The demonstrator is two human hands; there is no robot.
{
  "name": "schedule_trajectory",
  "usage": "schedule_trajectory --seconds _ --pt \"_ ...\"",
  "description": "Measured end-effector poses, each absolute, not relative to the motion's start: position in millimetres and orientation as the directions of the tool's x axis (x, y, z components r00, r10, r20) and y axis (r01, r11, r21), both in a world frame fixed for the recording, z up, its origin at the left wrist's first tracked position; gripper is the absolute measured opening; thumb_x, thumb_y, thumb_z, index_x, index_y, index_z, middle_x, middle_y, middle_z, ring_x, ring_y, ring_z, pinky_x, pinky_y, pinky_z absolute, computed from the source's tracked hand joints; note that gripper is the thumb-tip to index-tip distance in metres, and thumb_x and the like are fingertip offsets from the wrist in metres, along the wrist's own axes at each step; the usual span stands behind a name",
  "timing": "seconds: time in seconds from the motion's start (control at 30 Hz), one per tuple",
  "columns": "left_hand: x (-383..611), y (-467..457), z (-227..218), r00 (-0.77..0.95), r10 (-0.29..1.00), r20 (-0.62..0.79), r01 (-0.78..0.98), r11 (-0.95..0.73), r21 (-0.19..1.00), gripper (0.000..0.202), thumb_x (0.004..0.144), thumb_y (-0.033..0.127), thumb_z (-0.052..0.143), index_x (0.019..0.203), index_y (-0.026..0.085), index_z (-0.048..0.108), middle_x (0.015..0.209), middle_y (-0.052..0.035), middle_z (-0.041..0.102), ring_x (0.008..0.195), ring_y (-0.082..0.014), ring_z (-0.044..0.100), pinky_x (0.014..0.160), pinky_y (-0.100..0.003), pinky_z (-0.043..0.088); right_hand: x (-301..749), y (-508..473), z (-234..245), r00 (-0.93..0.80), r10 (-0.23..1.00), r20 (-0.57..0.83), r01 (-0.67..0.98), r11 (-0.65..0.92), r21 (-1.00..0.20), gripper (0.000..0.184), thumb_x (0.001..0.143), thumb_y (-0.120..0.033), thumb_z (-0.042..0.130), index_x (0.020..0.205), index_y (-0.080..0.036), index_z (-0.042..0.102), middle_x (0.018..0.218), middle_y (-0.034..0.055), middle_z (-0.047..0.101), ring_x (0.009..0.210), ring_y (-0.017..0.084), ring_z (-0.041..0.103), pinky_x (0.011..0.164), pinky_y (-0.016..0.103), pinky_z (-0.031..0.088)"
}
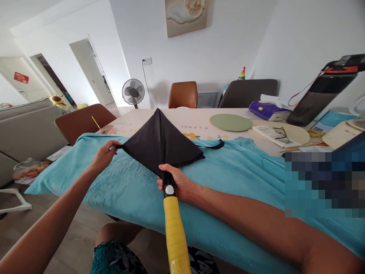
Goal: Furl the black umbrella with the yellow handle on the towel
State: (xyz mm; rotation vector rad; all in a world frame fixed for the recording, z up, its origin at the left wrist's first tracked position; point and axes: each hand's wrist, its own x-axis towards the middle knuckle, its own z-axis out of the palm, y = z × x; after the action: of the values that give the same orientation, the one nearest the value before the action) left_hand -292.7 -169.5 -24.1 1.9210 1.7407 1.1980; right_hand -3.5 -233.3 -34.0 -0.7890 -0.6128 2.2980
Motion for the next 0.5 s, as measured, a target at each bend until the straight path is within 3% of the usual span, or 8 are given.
schedule_trajectory --seconds 0.27,0.43,0.5 --pt "-298 -176 -41 -0.006 0.965 0.262 0.829 -0.142 0.541 0.031 0.078 0.037 0.040 0.098 0.021 0.058 0.089 -0.0013 0.062 0.073 -0.0158 0.056 0.071 -0.030 0.047 -4 -235 -32 -0.605 0.684 -0.407 -0.404 -0.704 -0.584 0.013 0.076 -0.024 0.048 0.069 -0.014 0.047 0.052 0.0017 0.053 0.042 0.011 0.050 0.042 0.022 0.046" --pt "-290 -183 -35 0.107 0.977 0.186 0.888 -0.178 0.424 0.031 0.072 0.023 0.036 0.090 0.022 0.061 0.099 -0.0024 0.065 0.094 -0.0205 0.058 0.088 -0.035 0.042 -3 -236 -31 -0.612 0.672 -0.417 -0.391 -0.715 -0.579 0.015 0.077 -0.024 0.048 0.067 -0.014 0.048 0.051 0.0012 0.052 0.043 0.010 0.050 0.042 0.021 0.045" --pt "-277 -186 -24 0.049 0.964 0.260 0.892 -0.159 0.423 0.031 0.070 0.019 0.035 0.087 0.022 0.061 0.102 -0.0016 0.065 0.098 -0.0204 0.057 0.091 -0.035 0.040 -3 -236 -31 -0.612 0.671 -0.418 -0.389 -0.716 -0.579 0.015 0.078 -0.023 0.047 0.066 -0.014 0.049 0.051 0.0011 0.052 0.043 0.010 0.050 0.042 0.021 0.045"
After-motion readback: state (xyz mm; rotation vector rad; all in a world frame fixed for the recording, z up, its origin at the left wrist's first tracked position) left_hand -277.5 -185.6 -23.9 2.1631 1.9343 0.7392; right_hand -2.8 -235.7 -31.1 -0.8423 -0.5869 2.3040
